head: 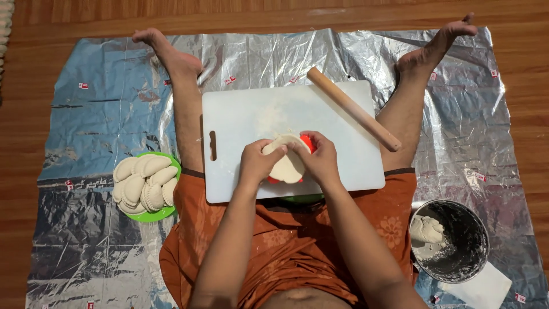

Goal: A person prepares pastries by rolling out dough balls and using a plastic mold to shape them.

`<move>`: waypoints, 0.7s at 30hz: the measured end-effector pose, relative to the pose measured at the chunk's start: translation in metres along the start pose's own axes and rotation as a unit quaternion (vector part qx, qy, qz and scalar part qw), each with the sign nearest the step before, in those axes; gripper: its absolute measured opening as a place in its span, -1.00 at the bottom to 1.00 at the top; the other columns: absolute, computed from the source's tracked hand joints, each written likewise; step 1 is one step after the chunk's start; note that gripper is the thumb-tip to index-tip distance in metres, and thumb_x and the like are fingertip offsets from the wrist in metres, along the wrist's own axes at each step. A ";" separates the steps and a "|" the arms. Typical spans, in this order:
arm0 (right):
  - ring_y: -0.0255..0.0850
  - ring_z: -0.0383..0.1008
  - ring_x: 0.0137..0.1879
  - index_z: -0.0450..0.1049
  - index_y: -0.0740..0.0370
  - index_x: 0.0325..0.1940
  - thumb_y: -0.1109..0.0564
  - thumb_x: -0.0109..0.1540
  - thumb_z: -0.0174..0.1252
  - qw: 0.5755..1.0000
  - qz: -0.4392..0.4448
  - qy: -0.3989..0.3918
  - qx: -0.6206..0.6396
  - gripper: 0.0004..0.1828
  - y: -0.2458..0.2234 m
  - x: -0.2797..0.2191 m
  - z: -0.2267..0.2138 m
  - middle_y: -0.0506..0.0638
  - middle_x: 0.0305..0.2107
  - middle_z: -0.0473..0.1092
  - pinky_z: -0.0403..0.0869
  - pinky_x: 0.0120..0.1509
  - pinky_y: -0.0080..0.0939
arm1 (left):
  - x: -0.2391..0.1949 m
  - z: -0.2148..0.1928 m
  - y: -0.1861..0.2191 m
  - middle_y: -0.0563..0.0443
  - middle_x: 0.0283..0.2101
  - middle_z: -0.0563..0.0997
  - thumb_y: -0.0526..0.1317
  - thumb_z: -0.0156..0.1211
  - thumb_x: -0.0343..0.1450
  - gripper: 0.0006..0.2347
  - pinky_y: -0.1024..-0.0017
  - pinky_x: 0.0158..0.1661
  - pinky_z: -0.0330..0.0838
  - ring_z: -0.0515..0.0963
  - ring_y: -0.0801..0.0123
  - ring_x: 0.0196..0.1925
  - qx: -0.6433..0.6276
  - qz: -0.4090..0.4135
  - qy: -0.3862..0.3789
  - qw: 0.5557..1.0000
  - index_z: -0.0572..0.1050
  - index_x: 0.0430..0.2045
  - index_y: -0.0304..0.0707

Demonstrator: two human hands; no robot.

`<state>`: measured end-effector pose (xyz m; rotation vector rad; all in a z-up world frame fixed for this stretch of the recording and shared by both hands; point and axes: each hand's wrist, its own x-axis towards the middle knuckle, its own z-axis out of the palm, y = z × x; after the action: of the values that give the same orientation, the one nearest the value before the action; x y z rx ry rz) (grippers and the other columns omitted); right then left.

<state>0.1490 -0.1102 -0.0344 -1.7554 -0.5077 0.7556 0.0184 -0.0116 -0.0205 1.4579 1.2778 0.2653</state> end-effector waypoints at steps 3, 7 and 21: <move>0.04 0.60 0.01 0.55 0.31 0.11 0.10 0.10 0.49 0.999 -0.013 0.032 -0.017 -0.46 0.001 0.000 -0.005 0.27 -0.20 0.57 0.56 0.13 -0.03 | 0.015 0.010 -0.037 -0.18 -0.37 0.71 -0.03 0.45 0.28 -0.65 0.31 -0.44 0.58 0.67 0.28 -0.37 -0.133 -0.013 0.019 0.991 0.65 -0.19 -0.27; 0.01 0.58 0.07 0.53 0.31 0.15 0.08 0.11 0.47 0.999 0.002 0.036 -0.013 -0.43 0.001 -0.010 -0.004 0.26 -0.16 0.56 0.53 0.21 -0.04 | 0.000 0.014 -0.031 -0.14 -0.44 0.70 -0.14 0.42 0.30 -0.75 0.37 -0.47 0.58 0.65 0.36 -0.43 -0.121 -0.026 0.075 0.990 0.66 -0.26 -0.31; -0.24 0.38 0.17 0.19 0.32 0.34 0.00 0.45 -0.14 0.945 -0.173 0.009 0.277 -0.55 0.078 -0.044 -0.015 0.12 0.05 0.40 0.30 0.39 -0.11 | -0.051 0.019 0.003 -0.24 -0.05 0.68 -0.24 0.44 0.31 -0.61 0.14 0.00 0.60 0.65 0.17 -0.03 -0.261 0.122 -0.151 0.946 0.58 0.02 -0.33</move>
<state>0.1262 -0.1737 -0.0954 -1.1102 -0.5124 0.5609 0.0140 -0.0625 -0.0011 1.1375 0.7043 0.4841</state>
